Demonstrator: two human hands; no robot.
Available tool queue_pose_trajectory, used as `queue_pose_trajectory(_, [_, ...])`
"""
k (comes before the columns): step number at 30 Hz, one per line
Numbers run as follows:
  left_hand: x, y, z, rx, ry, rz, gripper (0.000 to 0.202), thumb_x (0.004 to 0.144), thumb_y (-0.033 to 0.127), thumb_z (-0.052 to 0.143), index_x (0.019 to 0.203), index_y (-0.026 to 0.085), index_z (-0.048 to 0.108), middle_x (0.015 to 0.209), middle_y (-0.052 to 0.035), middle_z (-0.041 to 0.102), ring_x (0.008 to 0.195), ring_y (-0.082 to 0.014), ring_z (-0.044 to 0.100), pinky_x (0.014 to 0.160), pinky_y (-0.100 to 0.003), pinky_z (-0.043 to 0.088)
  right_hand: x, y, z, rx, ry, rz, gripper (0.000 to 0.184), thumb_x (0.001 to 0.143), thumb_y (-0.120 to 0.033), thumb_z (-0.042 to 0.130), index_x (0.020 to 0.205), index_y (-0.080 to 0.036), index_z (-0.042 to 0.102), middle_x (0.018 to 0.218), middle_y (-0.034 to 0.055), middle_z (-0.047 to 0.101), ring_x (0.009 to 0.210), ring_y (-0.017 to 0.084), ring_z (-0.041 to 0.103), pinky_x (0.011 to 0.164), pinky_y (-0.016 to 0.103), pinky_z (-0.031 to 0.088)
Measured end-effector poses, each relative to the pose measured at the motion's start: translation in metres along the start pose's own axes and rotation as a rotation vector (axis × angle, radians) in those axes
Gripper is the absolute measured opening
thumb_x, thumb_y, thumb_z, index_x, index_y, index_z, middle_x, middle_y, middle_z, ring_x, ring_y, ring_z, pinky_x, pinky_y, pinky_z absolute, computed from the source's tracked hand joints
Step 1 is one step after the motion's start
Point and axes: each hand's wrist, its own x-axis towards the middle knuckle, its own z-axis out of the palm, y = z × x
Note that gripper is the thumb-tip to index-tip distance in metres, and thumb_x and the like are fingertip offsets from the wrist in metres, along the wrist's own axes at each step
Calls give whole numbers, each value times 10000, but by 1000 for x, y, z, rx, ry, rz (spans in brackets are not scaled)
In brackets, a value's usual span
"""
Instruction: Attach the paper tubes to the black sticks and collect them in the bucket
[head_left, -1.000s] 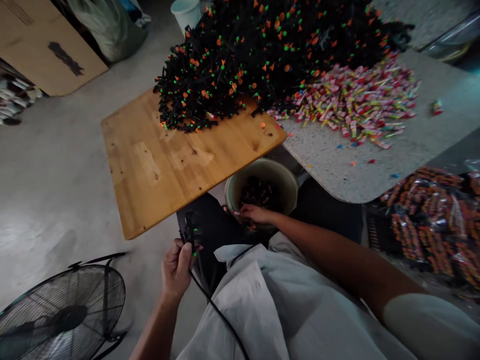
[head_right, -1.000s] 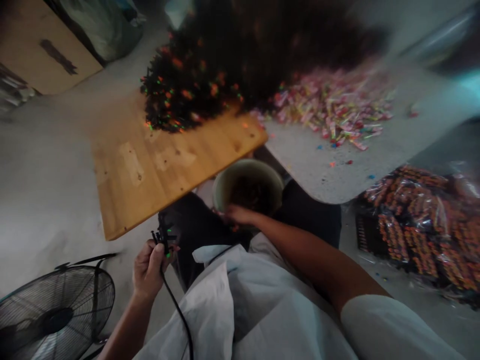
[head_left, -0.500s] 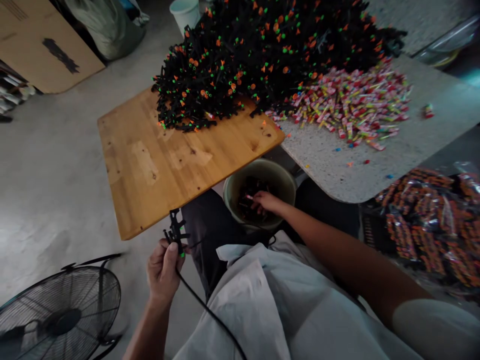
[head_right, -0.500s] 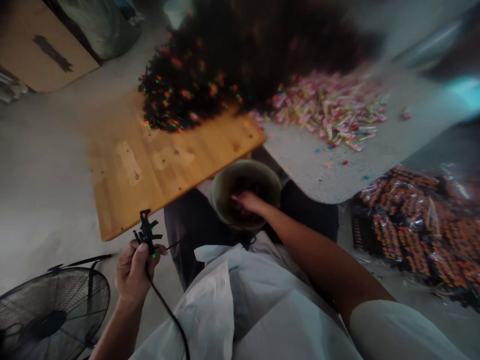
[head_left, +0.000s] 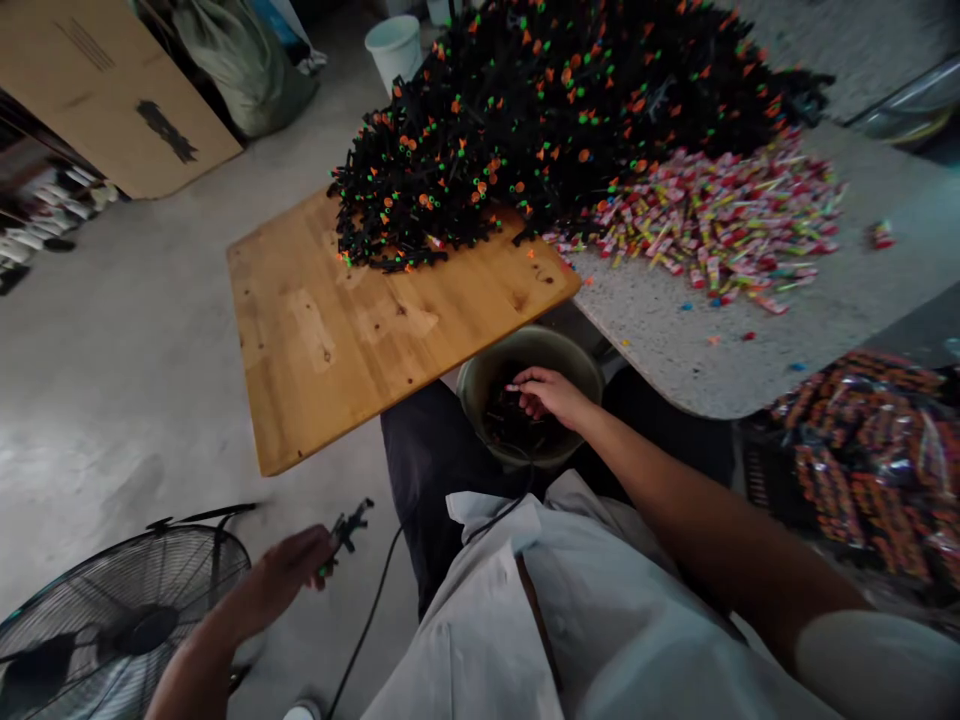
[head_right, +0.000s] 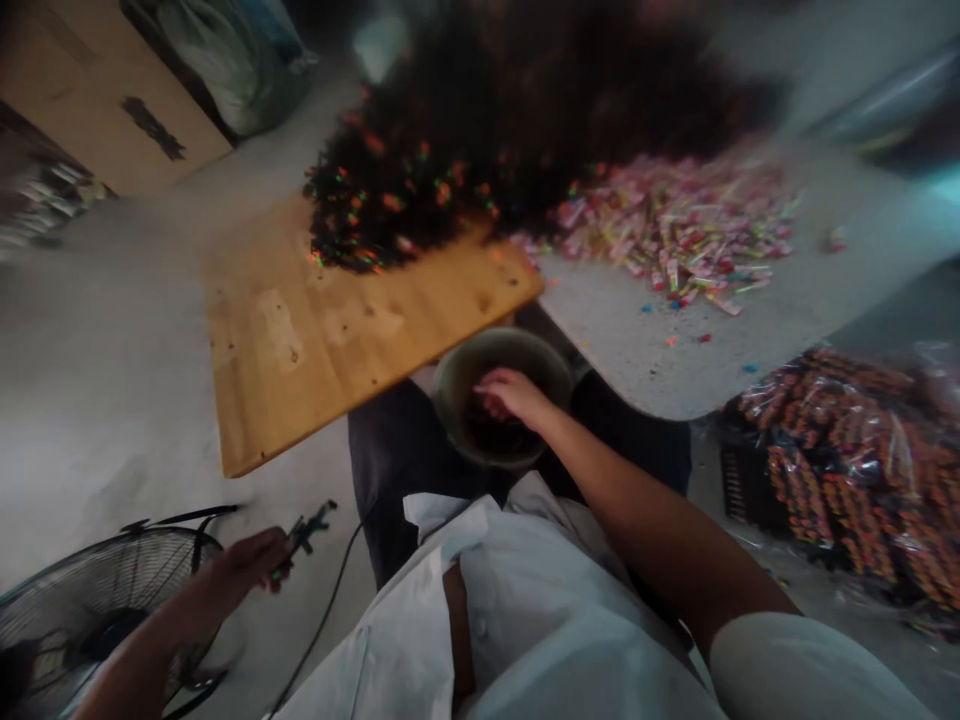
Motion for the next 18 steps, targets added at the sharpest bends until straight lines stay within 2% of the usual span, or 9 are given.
queue_pose_trajectory(2, [18,33,-11,-38,159,136,565,795,745,707,698,191,657,652,-31,646,639,-180,620,653,-287,566,-5,-6,-1,28,10,-5,189,817,-262,766,949,-186,654,605,-26,661,467,106,576,416,186,420])
queue_pose_trajectory(3, [27,54,-13,-140,225,205,558,780,734,739,727,182,670,687,-34,661,674,-180,642,690,-297,592,-8,-10,-1,50,9,-14,205,799,-268,772,947,-185,657,619,-21,671,472,106,578,420,189,421])
queue_pose_trajectory(5, [47,101,-7,-363,247,307,538,784,695,777,835,167,693,814,-56,725,753,-184,696,756,-325,624,-19,-21,0,114,6,-55,244,764,-292,781,946,-182,660,651,-7,689,484,109,583,428,196,421])
queue_pose_trajectory(8, [79,167,22,-585,99,431,536,753,657,833,862,158,667,849,-65,750,770,-190,731,703,-308,629,-43,-47,2,234,-32,-185,309,729,-353,796,938,-192,636,660,-14,675,506,119,581,443,214,426])
queue_pose_trajectory(11, [108,216,59,-670,-58,492,527,773,610,841,975,153,674,830,-51,756,677,-154,717,667,-277,614,-73,-77,4,261,-45,-358,375,719,-415,840,896,-227,568,625,-57,610,492,111,529,450,227,413])
queue_pose_trajectory(14, [128,250,88,-706,-191,551,528,805,546,831,1120,157,665,884,-50,764,694,-150,725,668,-264,607,-98,-99,2,223,7,-481,409,745,-459,837,883,-250,514,606,-79,575,476,107,492,451,234,402])
queue_pose_trajectory(18, [137,280,107,-688,-372,626,364,841,404,775,1066,153,638,999,-71,767,838,-184,757,817,-333,624,-113,-104,-7,220,75,-541,346,796,-470,788,930,-243,564,624,-67,586,490,113,511,462,237,418])
